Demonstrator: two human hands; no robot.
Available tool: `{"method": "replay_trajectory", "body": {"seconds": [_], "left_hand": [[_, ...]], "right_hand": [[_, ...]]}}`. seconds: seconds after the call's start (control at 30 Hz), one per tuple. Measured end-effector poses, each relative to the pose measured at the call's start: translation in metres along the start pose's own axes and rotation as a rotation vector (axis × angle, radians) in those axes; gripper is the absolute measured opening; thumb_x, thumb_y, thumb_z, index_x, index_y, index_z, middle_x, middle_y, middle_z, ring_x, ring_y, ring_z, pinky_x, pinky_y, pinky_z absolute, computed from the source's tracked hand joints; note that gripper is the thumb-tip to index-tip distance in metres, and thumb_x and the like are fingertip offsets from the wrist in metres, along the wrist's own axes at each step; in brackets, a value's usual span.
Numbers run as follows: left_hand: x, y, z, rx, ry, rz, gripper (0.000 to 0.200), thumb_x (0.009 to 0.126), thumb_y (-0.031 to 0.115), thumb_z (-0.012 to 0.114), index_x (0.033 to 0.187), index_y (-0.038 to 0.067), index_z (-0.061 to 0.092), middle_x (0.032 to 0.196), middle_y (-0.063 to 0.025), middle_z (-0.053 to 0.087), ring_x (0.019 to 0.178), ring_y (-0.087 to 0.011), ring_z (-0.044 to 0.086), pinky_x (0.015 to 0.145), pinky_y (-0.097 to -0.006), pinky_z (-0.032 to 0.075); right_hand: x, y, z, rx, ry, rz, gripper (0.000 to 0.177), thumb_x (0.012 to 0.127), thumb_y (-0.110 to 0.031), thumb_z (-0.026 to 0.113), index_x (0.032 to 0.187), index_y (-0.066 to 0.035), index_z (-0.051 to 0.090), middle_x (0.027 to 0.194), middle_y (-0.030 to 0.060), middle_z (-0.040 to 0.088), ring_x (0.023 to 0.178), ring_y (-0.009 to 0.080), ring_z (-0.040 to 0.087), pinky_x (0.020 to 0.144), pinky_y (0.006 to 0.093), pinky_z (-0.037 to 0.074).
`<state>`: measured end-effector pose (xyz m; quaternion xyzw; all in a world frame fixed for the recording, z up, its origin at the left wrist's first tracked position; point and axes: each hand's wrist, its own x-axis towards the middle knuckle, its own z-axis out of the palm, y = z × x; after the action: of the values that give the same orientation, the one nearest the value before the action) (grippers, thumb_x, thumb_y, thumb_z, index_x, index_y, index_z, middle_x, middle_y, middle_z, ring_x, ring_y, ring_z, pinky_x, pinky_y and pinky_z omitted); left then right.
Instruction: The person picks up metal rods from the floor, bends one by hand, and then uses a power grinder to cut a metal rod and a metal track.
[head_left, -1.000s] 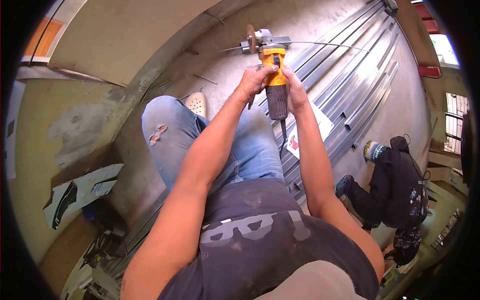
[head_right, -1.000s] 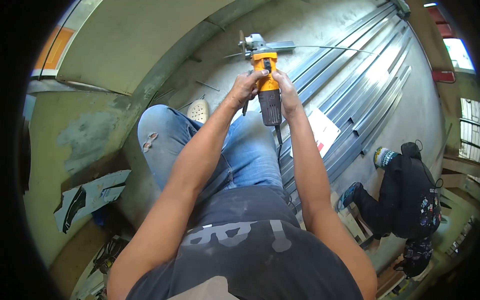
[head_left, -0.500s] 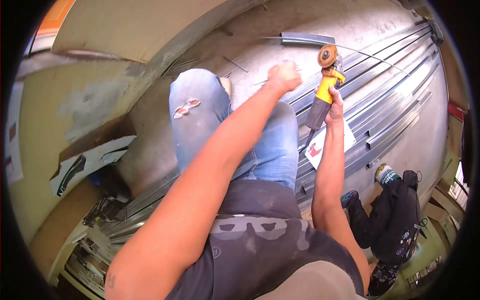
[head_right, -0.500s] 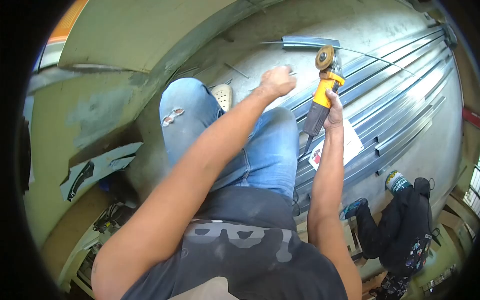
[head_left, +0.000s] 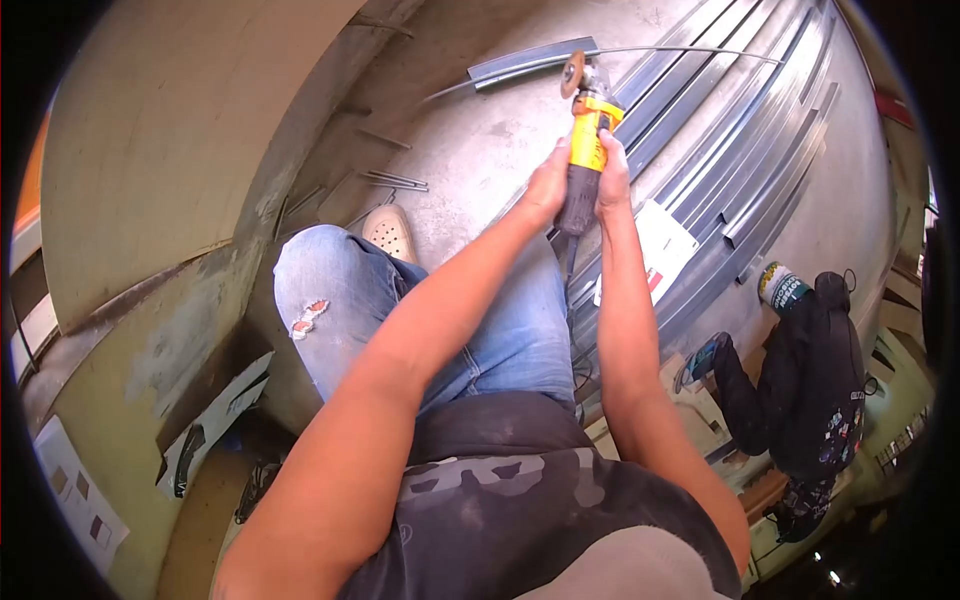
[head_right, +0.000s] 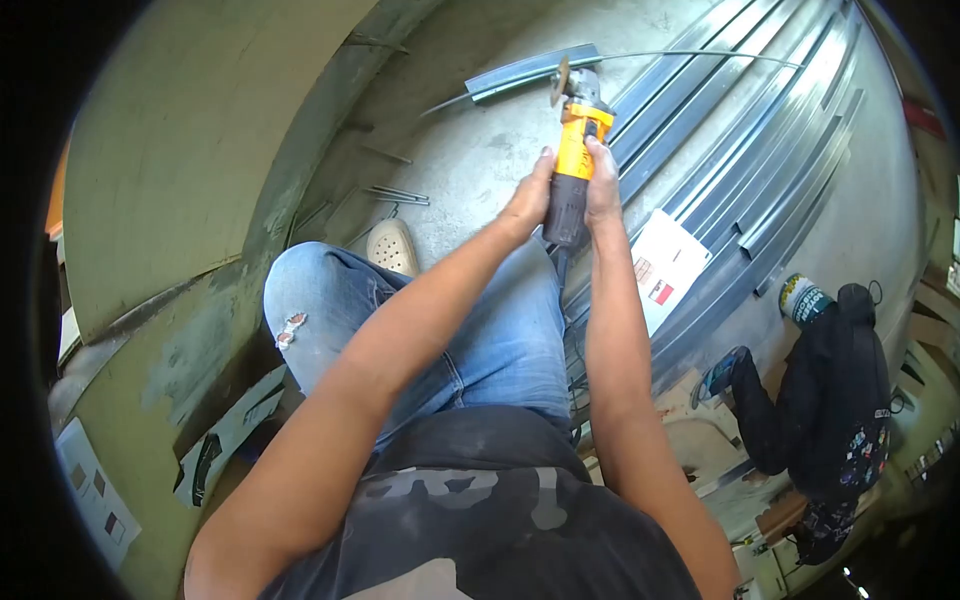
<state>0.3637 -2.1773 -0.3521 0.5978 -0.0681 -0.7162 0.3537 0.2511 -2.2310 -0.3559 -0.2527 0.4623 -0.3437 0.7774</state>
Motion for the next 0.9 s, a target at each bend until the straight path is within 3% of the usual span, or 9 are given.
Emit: {"method": "replay_trajectory", "body": {"seconds": [0.07,0.1,0.23,0.4,0.6,0.73,0.8,0.87,0.9], "left_hand": [[0.000,-0.002,0.019,0.368,0.292,0.272,0.074,0.094,0.060,0.025,0.118,-0.004,0.056,0.104,-0.0295,0.063,0.101,-0.0430,0.060,0.085,-0.0487,0.047],[-0.003,0.001,0.019,0.420,0.286,0.272,0.072,0.096,0.055,0.022,0.114,-0.006,0.057,0.102,-0.0337,0.060,0.105,-0.0472,0.056,0.090,-0.0508,0.043],[-0.027,-0.009,0.025,0.443,0.377,0.314,0.069,0.099,0.047,0.017,0.103,-0.007,0.059,0.101,-0.0329,0.061,0.101,-0.0474,0.057,0.090,-0.0485,0.041],[-0.043,-0.012,0.020,0.520,0.386,0.358,0.067,0.099,0.044,0.018,0.101,-0.008,0.061,0.101,-0.0336,0.061,0.103,-0.0475,0.056,0.092,-0.0492,0.041],[-0.052,-0.007,0.016,0.530,0.347,0.301,0.069,0.098,0.045,0.018,0.104,-0.008,0.062,0.101,-0.0330,0.061,0.102,-0.0468,0.057,0.092,-0.0502,0.042],[-0.045,-0.005,0.012,0.525,0.411,0.246,0.063,0.098,0.043,0.022,0.103,-0.006,0.061,0.103,-0.0315,0.061,0.100,-0.0448,0.059,0.090,-0.0506,0.045],[-0.041,-0.007,0.011,0.601,0.426,0.326,0.059,0.097,0.040,0.024,0.102,-0.005,0.061,0.102,-0.0306,0.062,0.099,-0.0441,0.060,0.089,-0.0502,0.045],[-0.037,-0.017,0.007,0.678,0.444,0.377,0.054,0.097,0.037,0.025,0.101,-0.005,0.060,0.102,-0.0297,0.062,0.098,-0.0435,0.060,0.088,-0.0499,0.046],[-0.038,-0.018,0.007,0.698,0.452,0.427,0.050,0.096,0.034,0.027,0.101,-0.004,0.059,0.100,-0.0289,0.062,0.096,-0.0435,0.061,0.088,-0.0498,0.046]], "right_hand": [[0.012,0.006,0.004,-0.066,0.130,-0.147,0.031,0.092,-0.031,0.050,0.104,-0.004,0.056,0.085,0.0051,0.061,0.074,0.0134,0.059,0.068,0.0253,0.048],[0.011,0.006,0.008,-0.095,0.169,-0.160,0.027,0.091,-0.028,0.053,0.103,-0.003,0.056,0.084,0.0027,0.059,0.072,0.0109,0.056,0.066,0.0246,0.045],[-0.006,0.005,0.016,-0.251,0.150,-0.267,0.030,0.091,-0.030,0.055,0.095,0.000,0.058,0.082,0.0035,0.058,0.072,0.0092,0.054,0.064,0.0239,0.043],[-0.024,0.001,0.029,-0.525,0.243,-0.316,0.037,0.091,-0.034,0.056,0.097,0.002,0.059,0.080,0.0051,0.060,0.068,0.0105,0.055,0.062,0.0253,0.044],[-0.033,0.002,0.043,-0.375,0.257,-0.270,0.041,0.091,-0.036,0.056,0.099,0.003,0.060,0.085,0.0062,0.062,0.072,0.0115,0.058,0.066,0.0252,0.045],[-0.029,0.010,0.037,-0.306,0.217,-0.099,0.046,0.088,-0.043,0.061,0.099,0.001,0.060,0.082,0.0047,0.062,0.070,0.0120,0.058,0.064,0.0261,0.046],[-0.029,0.008,0.044,-0.336,0.189,-0.069,0.046,0.087,-0.044,0.064,0.099,0.000,0.060,0.081,0.0043,0.062,0.068,0.0121,0.058,0.063,0.0269,0.047],[-0.036,0.014,0.049,-0.394,0.177,-0.072,0.042,0.081,-0.038,0.073,0.097,-0.002,0.060,0.078,0.0037,0.062,0.066,0.0127,0.059,0.061,0.0283,0.048],[-0.032,0.014,0.046,-0.340,0.197,-0.016,0.038,0.075,-0.027,0.080,0.096,-0.003,0.060,0.079,0.0038,0.062,0.067,0.0130,0.059,0.062,0.0284,0.049]]}}
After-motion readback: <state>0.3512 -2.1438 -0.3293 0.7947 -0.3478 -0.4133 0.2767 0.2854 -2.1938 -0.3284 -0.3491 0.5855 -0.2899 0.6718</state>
